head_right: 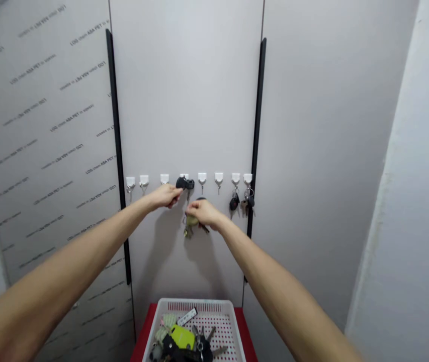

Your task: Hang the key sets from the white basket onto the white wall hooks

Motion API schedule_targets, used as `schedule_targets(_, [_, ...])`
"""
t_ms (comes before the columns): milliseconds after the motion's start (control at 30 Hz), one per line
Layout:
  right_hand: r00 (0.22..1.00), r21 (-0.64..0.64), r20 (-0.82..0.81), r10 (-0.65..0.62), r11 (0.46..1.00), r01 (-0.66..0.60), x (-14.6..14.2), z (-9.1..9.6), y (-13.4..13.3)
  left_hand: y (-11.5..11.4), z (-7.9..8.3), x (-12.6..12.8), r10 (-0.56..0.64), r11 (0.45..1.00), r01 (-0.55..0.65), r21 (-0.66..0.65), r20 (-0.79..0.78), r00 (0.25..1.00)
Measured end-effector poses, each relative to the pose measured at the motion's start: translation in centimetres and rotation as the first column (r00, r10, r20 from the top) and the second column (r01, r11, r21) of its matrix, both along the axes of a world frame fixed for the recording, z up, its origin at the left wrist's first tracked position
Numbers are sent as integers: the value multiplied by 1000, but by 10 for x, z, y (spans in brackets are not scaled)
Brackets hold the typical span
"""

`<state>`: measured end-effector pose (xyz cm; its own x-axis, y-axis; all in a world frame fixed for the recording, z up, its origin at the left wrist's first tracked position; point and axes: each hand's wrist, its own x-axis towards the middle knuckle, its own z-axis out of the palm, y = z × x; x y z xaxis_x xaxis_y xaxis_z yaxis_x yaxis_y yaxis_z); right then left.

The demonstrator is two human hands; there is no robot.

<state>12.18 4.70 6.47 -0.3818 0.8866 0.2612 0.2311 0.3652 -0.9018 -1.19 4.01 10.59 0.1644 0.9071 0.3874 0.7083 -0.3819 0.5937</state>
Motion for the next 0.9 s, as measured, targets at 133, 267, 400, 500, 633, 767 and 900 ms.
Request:
schedule_targets(133, [963,-46,243,115,993,-107,14,-58,-12,-6,-29,-5,-125,992,120,35,363,923])
schedule_targets(267, [879,-109,434,198,980,-167,21,-126,-27,-3,-27,-5,-151,984,95,150,427,892])
schedule_targets(400, [833,-165,521,184,980,-113,28,-160,-32,4,13,0,60,980,-73,184,79,995])
schedule_targets(500, [907,-8,421,-28,999,35,42,-131,-17,8,46,7,284,945,-230,232,-233,930])
schedule_targets(633, [805,312,4,-593,766,563,63,-57,13,13,55,18,381,894,-203,400,-439,814])
schedule_targets(767, [492,405,-126,-862,408,819,68,-16,27,14,35,26,240,870,91,485,-576,781])
schedule_targets(900, [424,487,21,-905,380,787,70,-9,25,9,30,22,219,815,156,559,-545,809])
